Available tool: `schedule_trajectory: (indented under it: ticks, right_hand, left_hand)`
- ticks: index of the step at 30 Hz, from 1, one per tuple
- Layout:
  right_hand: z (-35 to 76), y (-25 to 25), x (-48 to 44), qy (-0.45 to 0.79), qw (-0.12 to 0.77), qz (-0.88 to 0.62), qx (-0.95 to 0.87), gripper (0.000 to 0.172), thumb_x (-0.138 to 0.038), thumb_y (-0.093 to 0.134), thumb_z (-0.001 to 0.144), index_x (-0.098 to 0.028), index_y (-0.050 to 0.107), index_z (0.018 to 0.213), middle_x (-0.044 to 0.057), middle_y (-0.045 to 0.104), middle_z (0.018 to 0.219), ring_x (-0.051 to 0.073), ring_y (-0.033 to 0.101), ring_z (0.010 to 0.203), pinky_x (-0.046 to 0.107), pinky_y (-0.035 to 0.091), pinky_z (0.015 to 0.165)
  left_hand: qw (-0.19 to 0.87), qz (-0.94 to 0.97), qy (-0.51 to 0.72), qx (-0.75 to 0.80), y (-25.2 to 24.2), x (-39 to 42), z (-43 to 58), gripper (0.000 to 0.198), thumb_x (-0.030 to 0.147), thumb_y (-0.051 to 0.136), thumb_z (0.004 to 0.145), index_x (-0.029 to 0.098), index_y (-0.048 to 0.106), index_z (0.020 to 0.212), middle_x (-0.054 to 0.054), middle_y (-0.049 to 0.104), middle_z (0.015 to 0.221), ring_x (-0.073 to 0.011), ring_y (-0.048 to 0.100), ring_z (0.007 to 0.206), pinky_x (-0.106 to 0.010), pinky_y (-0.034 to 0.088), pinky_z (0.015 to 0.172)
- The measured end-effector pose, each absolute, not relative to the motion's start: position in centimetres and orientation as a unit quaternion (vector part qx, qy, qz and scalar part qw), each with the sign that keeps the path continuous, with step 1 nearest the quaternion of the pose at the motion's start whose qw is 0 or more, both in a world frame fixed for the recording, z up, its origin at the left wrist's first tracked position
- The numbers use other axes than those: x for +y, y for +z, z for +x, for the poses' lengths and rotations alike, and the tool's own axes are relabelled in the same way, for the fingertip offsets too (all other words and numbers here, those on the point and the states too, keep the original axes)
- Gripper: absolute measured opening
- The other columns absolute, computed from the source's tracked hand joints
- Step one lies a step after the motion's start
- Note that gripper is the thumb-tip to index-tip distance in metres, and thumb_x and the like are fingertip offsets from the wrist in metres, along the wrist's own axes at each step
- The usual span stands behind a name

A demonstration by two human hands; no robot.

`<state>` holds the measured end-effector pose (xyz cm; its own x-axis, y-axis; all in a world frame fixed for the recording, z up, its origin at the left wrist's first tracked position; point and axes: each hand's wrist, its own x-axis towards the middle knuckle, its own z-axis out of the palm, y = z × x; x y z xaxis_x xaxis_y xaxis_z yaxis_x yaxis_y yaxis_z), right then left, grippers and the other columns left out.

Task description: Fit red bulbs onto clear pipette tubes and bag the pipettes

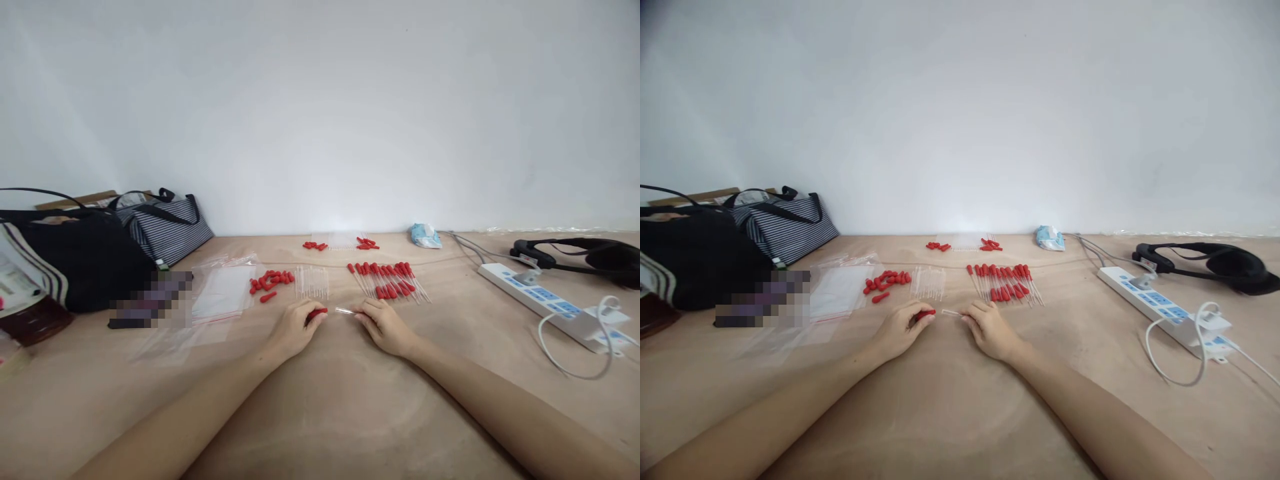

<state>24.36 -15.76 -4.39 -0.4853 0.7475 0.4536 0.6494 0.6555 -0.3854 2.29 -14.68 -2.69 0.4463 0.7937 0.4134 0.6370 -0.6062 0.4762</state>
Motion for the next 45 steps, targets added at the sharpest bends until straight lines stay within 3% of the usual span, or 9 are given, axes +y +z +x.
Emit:
schedule_trajectory:
  ticks: [11, 17, 25, 31, 45]
  right_hand:
    - [23.5, -4.1, -16.0, 0.058, 0.285, -0.393, -0.872, 0.018, -0.022, 0.040, 0.086, -0.020, 0.056, 0.092, 0.002, 0.059, 0.078, 0.013, 0.052, 0.071, 0.029, 0.030, 0.069]
    - [22.7, -4.0, -16.4, 0.067, 0.304, -0.395, -0.864, 0.017, -0.023, 0.041, 0.085, -0.018, 0.057, 0.090, 0.002, 0.059, 0.073, 0.012, 0.051, 0.065, 0.028, 0.029, 0.069]
    - [22.4, -3.9, -16.6, 0.095, 0.320, -0.410, -0.849, 0.019, -0.026, 0.041, 0.085, -0.019, 0.058, 0.088, 0.001, 0.059, 0.070, 0.012, 0.050, 0.064, 0.028, 0.029, 0.068]
    - [22.7, -3.4, -16.3, 0.104, 0.282, -0.393, -0.869, 0.020, -0.025, 0.040, 0.086, -0.019, 0.059, 0.087, 0.000, 0.061, 0.073, 0.011, 0.050, 0.063, 0.028, 0.025, 0.069]
    - [22.8, -2.6, -15.8, -0.009, 0.216, -0.371, -0.903, 0.021, -0.019, 0.037, 0.084, -0.018, 0.058, 0.084, 0.002, 0.061, 0.076, 0.011, 0.047, 0.063, 0.029, 0.019, 0.066]
  left_hand:
    - [0.164, 0.836, 0.299, 0.430, -2.4, -15.1, 2.7, 0.014, 0.025, 0.047, 0.082, 0.020, 0.060, 0.082, 0.001, 0.064, 0.079, -0.0144, 0.057, 0.072, -0.025, 0.042, 0.068]
    - [0.253, 0.795, 0.309, 0.456, -2.6, -14.5, 2.5, 0.018, 0.029, 0.048, 0.079, 0.019, 0.063, 0.082, 0.001, 0.064, 0.072, -0.0133, 0.054, 0.064, -0.023, 0.042, 0.060]
    - [0.343, 0.771, 0.325, 0.426, -2.6, -14.0, 2.2, 0.023, 0.033, 0.053, 0.075, 0.015, 0.065, 0.084, -0.001, 0.065, 0.074, -0.0138, 0.055, 0.066, -0.024, 0.043, 0.062]
    - [0.320, 0.787, 0.310, 0.427, -3.1, -14.2, 1.9, 0.020, 0.032, 0.053, 0.076, 0.018, 0.065, 0.083, 0.000, 0.065, 0.073, -0.0127, 0.054, 0.064, -0.022, 0.041, 0.059]
    - [0.230, 0.832, 0.293, 0.411, -2.4, -15.1, 2.5, 0.017, 0.026, 0.048, 0.079, 0.020, 0.063, 0.080, 0.000, 0.066, 0.078, -0.0140, 0.058, 0.071, -0.024, 0.044, 0.068]
